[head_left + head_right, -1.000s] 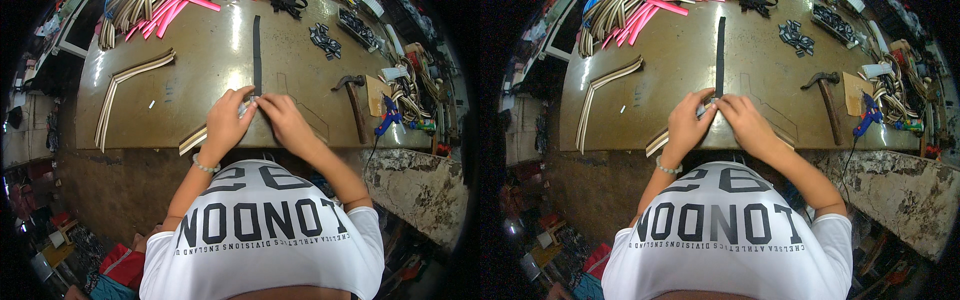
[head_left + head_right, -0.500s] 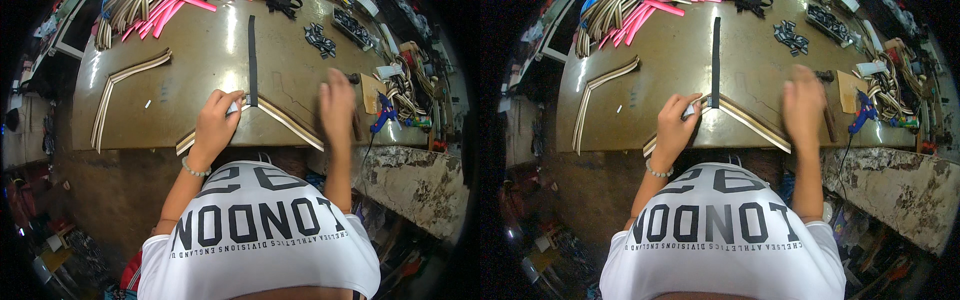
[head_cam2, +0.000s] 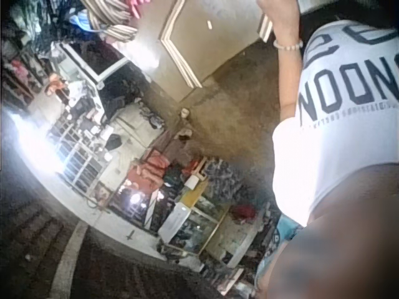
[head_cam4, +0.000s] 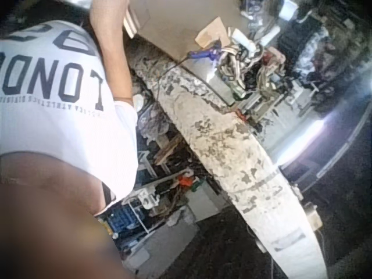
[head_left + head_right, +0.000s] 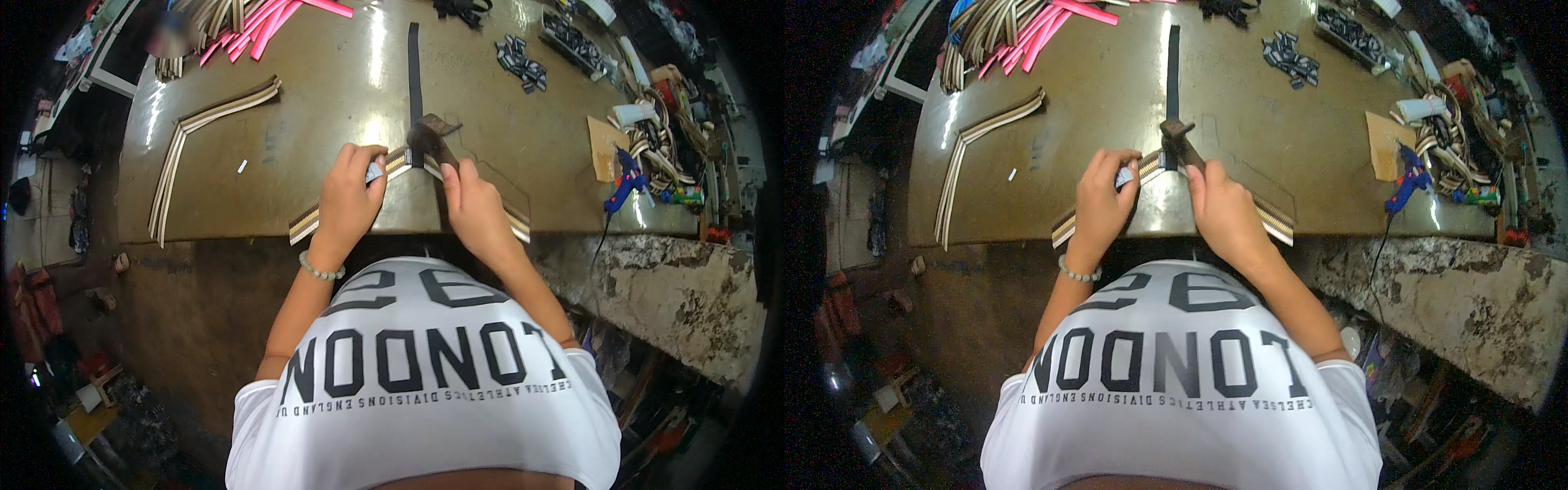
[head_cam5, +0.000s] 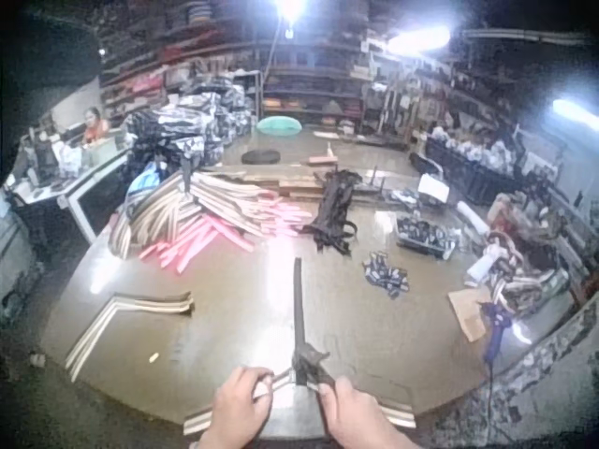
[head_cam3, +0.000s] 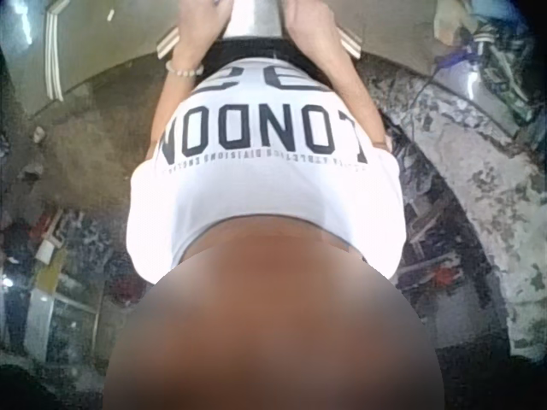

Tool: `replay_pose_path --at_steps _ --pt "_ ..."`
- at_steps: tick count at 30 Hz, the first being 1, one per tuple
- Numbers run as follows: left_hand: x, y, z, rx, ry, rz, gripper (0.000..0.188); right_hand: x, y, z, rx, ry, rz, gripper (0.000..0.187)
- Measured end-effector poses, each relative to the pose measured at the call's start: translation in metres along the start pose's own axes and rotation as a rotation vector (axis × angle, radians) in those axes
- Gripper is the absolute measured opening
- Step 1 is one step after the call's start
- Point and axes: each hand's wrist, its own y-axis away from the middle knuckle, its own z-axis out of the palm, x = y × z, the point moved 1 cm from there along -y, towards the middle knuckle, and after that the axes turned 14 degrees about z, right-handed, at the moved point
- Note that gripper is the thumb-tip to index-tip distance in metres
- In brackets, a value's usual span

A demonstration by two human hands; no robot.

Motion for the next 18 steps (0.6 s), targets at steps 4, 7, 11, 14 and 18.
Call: replay_pose_path --at_steps 4,7,11,14,18 --pt "0.001 0.004 -0.001 0.003 0.037 -0.017 0.016 0.014 0.011 -0.006 0.072 -0.188 -0.09 0.027" --pt "0.002 0.002 -0.005 -0.04 0.069 -0.037 0.02 0.01 0.025 -0.009 0.122 -0.163 -0.252 0.03" --pt "0.003 -0.005 -0.012 -0.107 0.073 0.059 0.025 0.021 0.019 -0.012 -0.041 0.031 0.073 0.035" --pt "0.0 -0.004 -0.008 -0.18 -0.012 0.073 0.025 0.055 0.005 -0.033 0.239 -0.013 0.106 0.037" --pt "-0.004 -0.005 -0.001 -0.302 -0.196 0.215 0.02 0.103 -0.022 -0.074 0.492 0.305 0.099 0.037"
